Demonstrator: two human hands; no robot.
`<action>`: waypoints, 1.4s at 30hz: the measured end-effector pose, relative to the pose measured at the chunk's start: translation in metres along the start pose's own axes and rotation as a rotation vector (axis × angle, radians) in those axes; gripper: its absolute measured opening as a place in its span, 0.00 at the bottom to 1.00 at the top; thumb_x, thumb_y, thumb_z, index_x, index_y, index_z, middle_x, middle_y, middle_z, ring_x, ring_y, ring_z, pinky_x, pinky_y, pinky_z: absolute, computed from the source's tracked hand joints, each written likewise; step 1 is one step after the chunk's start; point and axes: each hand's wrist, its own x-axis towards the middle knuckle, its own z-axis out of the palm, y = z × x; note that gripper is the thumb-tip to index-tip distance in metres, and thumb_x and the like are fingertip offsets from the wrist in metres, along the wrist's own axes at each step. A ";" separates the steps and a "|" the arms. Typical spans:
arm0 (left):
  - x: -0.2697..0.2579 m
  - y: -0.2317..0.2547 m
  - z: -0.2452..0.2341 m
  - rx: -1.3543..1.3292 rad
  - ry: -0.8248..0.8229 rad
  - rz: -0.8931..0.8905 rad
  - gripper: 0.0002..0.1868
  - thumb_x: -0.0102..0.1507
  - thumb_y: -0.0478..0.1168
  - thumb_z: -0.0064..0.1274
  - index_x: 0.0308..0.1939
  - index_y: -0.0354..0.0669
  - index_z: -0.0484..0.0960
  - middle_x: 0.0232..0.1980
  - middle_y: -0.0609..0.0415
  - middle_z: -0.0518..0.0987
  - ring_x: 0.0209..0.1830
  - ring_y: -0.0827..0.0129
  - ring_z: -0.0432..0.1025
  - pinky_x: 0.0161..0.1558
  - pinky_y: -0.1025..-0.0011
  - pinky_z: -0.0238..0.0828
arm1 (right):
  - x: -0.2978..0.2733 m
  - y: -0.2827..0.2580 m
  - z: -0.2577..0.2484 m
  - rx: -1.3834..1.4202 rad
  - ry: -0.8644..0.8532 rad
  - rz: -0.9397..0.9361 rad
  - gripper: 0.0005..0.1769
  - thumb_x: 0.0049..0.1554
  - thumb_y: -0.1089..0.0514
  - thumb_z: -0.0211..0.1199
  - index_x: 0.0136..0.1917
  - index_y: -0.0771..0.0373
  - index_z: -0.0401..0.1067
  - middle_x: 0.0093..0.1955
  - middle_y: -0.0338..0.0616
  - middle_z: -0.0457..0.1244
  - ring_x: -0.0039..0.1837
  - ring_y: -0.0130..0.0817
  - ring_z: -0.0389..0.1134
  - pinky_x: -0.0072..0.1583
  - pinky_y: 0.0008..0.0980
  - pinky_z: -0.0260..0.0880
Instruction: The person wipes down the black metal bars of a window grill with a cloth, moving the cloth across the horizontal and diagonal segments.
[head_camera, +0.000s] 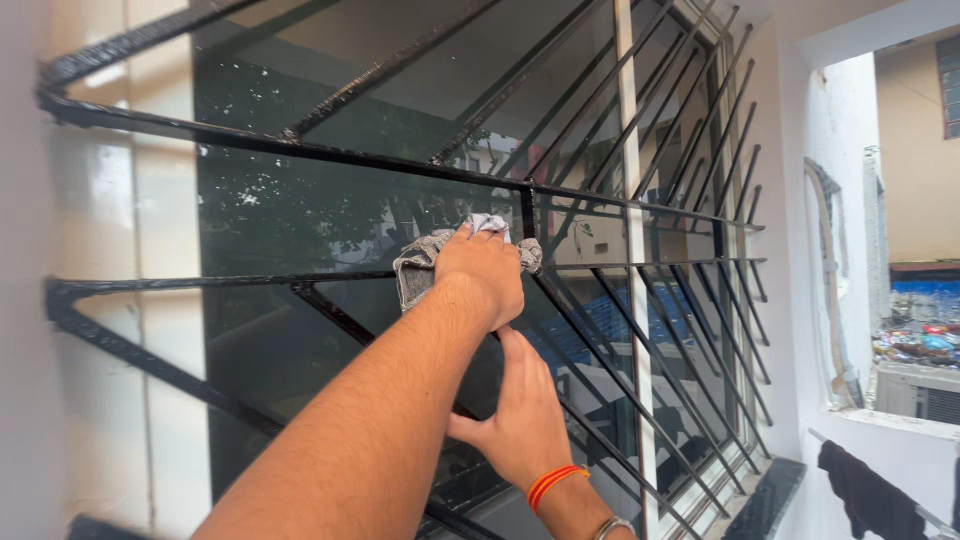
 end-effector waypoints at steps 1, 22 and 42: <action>-0.005 -0.003 -0.002 0.001 -0.004 -0.003 0.31 0.66 0.45 0.38 0.72 0.37 0.65 0.80 0.46 0.58 0.82 0.63 0.48 0.79 0.60 0.36 | 0.000 -0.001 0.000 -0.006 0.014 -0.020 0.64 0.40 0.40 0.80 0.76 0.64 0.47 0.74 0.58 0.53 0.74 0.55 0.54 0.71 0.48 0.55; -0.139 -0.115 -0.043 0.171 0.132 0.062 0.30 0.67 0.46 0.29 0.70 0.34 0.64 0.76 0.45 0.60 0.77 0.59 0.53 0.74 0.57 0.44 | -0.005 -0.018 -0.009 0.017 -0.002 0.054 0.63 0.40 0.44 0.80 0.78 0.60 0.47 0.76 0.55 0.52 0.77 0.51 0.52 0.73 0.44 0.55; -0.029 -0.023 -0.018 0.026 -0.024 -0.012 0.33 0.67 0.48 0.34 0.75 0.40 0.59 0.82 0.50 0.52 0.83 0.64 0.41 0.79 0.58 0.30 | -0.001 -0.009 -0.003 0.018 0.044 -0.010 0.63 0.38 0.44 0.80 0.76 0.65 0.49 0.74 0.59 0.54 0.75 0.53 0.55 0.71 0.44 0.57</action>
